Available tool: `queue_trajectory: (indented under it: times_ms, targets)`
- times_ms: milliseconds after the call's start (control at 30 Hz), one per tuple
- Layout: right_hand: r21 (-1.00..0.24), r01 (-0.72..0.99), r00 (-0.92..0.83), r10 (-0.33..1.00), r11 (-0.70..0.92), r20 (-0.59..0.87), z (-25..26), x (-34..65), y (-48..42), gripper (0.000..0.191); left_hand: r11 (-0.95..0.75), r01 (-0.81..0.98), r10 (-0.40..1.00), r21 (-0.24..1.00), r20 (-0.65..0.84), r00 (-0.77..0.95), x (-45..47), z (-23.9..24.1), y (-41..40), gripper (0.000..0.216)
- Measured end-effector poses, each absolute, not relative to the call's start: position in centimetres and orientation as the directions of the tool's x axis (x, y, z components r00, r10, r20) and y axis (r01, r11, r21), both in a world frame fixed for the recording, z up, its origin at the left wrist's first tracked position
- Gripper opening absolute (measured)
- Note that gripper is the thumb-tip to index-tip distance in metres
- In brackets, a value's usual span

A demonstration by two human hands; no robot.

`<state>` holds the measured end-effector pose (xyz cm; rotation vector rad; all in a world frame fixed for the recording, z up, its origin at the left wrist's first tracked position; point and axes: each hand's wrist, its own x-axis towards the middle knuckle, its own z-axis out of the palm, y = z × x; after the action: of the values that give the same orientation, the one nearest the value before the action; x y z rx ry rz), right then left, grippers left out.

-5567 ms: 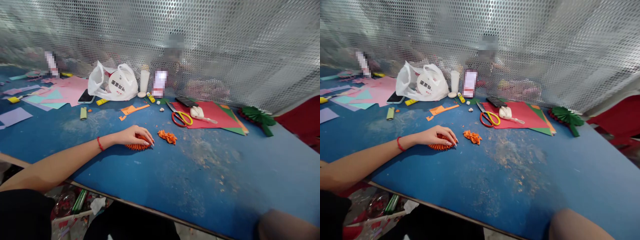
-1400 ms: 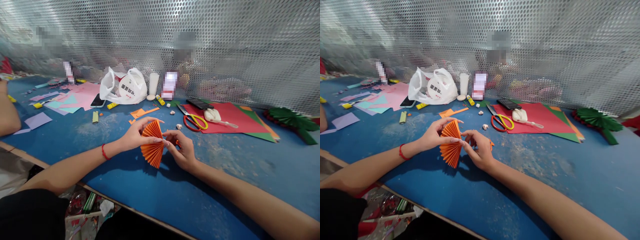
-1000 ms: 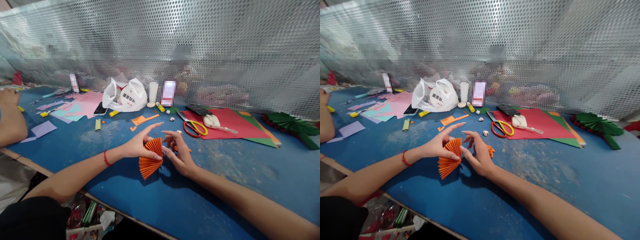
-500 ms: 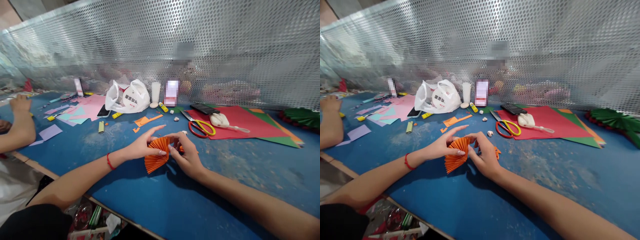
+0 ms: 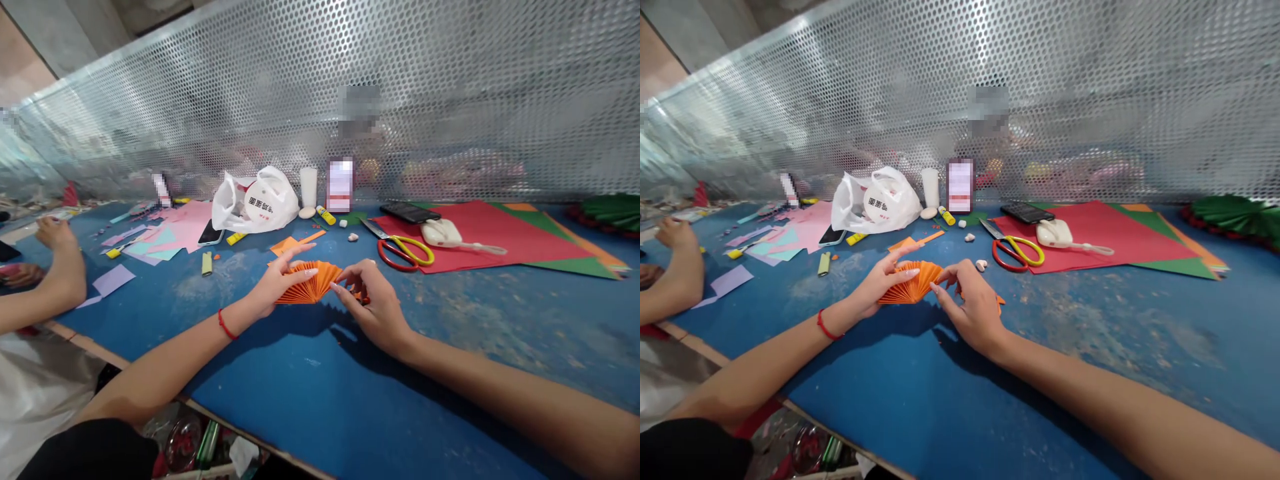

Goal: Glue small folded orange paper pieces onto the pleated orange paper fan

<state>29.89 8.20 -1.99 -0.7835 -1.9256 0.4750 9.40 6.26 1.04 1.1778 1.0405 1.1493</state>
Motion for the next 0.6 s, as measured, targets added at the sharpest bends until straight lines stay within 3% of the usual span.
queue_trajectory:
  times_ms: [100, 333, 500, 600]
  targets:
    - [-0.567, 0.3, -0.372, 0.642, 0.767, 0.671, -2.0, 30.0, 8.3, 0.007, 0.038, -0.095, 0.989, 0.995, -0.023, 0.149, 9.5, 1.2, 6.2, 0.06]
    - [-0.496, 0.27, -0.402, 0.565, 0.825, 0.721, -2.2, 30.2, 8.4, 0.021, 0.022, -0.191, 1.0, 0.981, -0.024, -0.008, 10.4, 1.5, 5.4, 0.053]
    - [-0.491, 0.313, -0.344, 0.579, 0.813, 0.739, -2.3, 30.2, 8.6, 0.019, 0.075, -0.24, 0.994, 0.968, -0.054, 0.093, 10.6, 1.6, 5.1, 0.063]
    - [-0.488, 0.341, -0.296, 0.584, 0.804, 0.755, -2.4, 30.2, 8.8, 0.014, 0.123, -0.3, 0.987, 0.946, -0.085, 0.137, 10.4, 1.7, 5.2, 0.057]
